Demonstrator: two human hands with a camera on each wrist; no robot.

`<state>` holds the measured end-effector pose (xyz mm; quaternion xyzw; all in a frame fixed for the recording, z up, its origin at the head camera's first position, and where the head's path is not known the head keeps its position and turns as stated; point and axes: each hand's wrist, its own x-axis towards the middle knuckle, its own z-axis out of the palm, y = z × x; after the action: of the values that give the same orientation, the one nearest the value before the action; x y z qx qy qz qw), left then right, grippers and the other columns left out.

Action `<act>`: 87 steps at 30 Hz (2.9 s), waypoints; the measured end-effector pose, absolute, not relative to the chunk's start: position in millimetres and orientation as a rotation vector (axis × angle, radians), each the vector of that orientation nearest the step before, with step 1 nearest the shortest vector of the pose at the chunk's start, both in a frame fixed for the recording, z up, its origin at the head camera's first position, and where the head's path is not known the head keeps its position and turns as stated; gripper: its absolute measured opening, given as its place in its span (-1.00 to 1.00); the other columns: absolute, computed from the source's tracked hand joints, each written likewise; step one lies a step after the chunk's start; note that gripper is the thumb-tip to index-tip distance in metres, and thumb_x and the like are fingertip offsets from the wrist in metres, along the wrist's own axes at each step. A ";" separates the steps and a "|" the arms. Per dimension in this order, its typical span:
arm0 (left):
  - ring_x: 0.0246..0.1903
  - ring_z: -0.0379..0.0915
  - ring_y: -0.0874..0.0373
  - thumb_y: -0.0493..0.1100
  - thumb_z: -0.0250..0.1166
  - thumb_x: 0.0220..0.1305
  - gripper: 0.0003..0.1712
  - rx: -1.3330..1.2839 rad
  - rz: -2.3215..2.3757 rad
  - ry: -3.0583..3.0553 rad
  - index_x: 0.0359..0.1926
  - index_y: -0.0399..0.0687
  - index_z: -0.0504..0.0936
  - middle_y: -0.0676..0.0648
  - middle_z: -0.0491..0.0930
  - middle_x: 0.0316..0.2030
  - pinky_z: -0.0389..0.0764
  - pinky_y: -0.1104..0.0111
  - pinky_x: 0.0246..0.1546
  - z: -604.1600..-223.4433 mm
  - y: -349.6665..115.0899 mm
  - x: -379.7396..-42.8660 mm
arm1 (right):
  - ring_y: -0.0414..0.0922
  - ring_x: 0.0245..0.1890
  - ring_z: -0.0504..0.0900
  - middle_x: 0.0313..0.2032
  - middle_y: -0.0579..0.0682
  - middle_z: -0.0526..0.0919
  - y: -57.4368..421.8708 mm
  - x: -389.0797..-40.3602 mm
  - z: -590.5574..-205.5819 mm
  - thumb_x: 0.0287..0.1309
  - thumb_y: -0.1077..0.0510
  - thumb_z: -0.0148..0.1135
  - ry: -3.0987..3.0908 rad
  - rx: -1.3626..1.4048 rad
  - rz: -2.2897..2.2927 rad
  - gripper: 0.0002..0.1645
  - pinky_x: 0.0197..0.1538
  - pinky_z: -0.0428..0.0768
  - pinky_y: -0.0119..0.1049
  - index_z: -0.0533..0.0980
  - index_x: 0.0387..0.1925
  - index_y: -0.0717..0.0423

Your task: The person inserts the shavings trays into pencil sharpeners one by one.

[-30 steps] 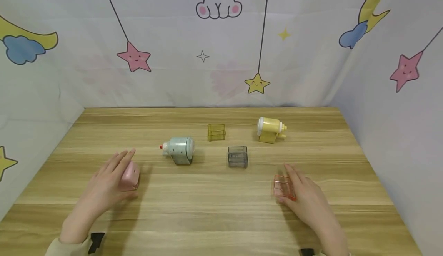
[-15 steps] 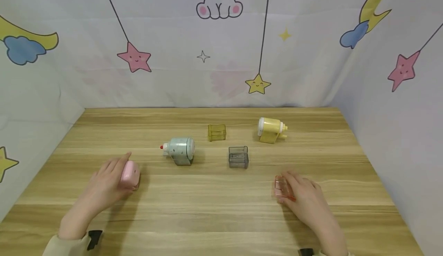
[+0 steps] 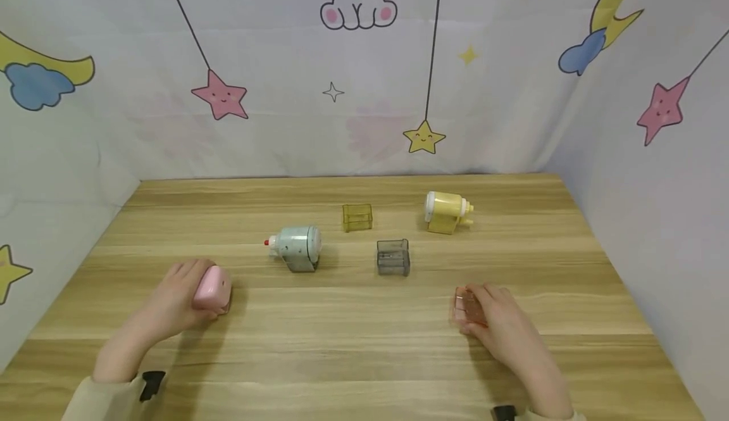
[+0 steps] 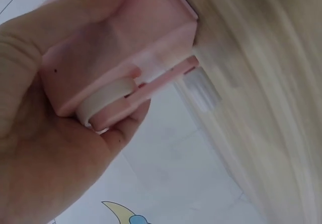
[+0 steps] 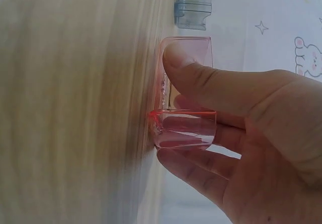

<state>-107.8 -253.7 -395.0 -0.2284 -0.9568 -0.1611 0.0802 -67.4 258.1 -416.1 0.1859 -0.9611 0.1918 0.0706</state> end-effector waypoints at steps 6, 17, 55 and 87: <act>-0.18 0.24 -0.18 -0.27 0.54 -0.51 -0.20 -0.686 -0.531 -2.898 -0.11 -0.24 0.34 -0.29 0.45 -0.19 0.40 -0.08 -0.19 -394.0 -256.3 -107.8 | 0.14 -0.11 0.40 -0.17 0.22 0.57 257.7 -69.3 -415.5 -0.38 0.09 0.47 -2.900 0.565 0.570 -0.26 -0.06 0.44 0.16 0.43 -0.07 0.30; -0.18 0.23 -0.17 -0.29 0.55 -0.52 -0.20 -0.698 -0.530 -2.863 -0.13 -0.24 0.33 -0.26 0.42 -0.21 0.38 -0.06 -0.18 -396.7 -255.6 -108.8 | 0.14 -0.15 0.41 -0.19 0.20 0.59 259.1 -67.5 -415.2 -0.41 0.05 0.47 -2.895 0.555 0.570 -0.25 -0.12 0.46 0.14 0.45 -0.08 0.28; -0.23 0.26 -0.05 -0.16 0.57 -0.53 -0.17 -0.737 -0.556 -2.831 -0.12 -0.25 0.35 -0.21 0.46 -0.25 0.45 0.03 -0.25 -399.3 -252.4 -107.4 | 0.08 -0.23 0.47 -0.26 0.14 0.61 256.8 -69.9 -416.9 -0.46 0.05 0.48 -2.821 0.619 0.588 -0.27 -0.17 0.39 0.05 0.46 -0.13 0.29; -0.17 0.26 -0.03 -0.11 0.55 -0.45 -0.15 -0.768 -0.569 -2.847 -0.06 -0.23 0.33 -0.20 0.46 -0.19 0.50 0.02 -0.19 -399.1 -244.5 -103.3 | 0.12 -0.18 0.40 -0.20 0.16 0.58 252.7 -70.1 -416.3 -0.38 0.04 0.46 -2.876 0.571 0.603 -0.25 -0.17 0.46 0.10 0.44 -0.06 0.26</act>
<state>-103.3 -244.5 -399.1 -0.2553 -0.9457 -0.1890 0.0691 -70.1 252.7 -416.3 0.1901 -0.9581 0.2008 0.0742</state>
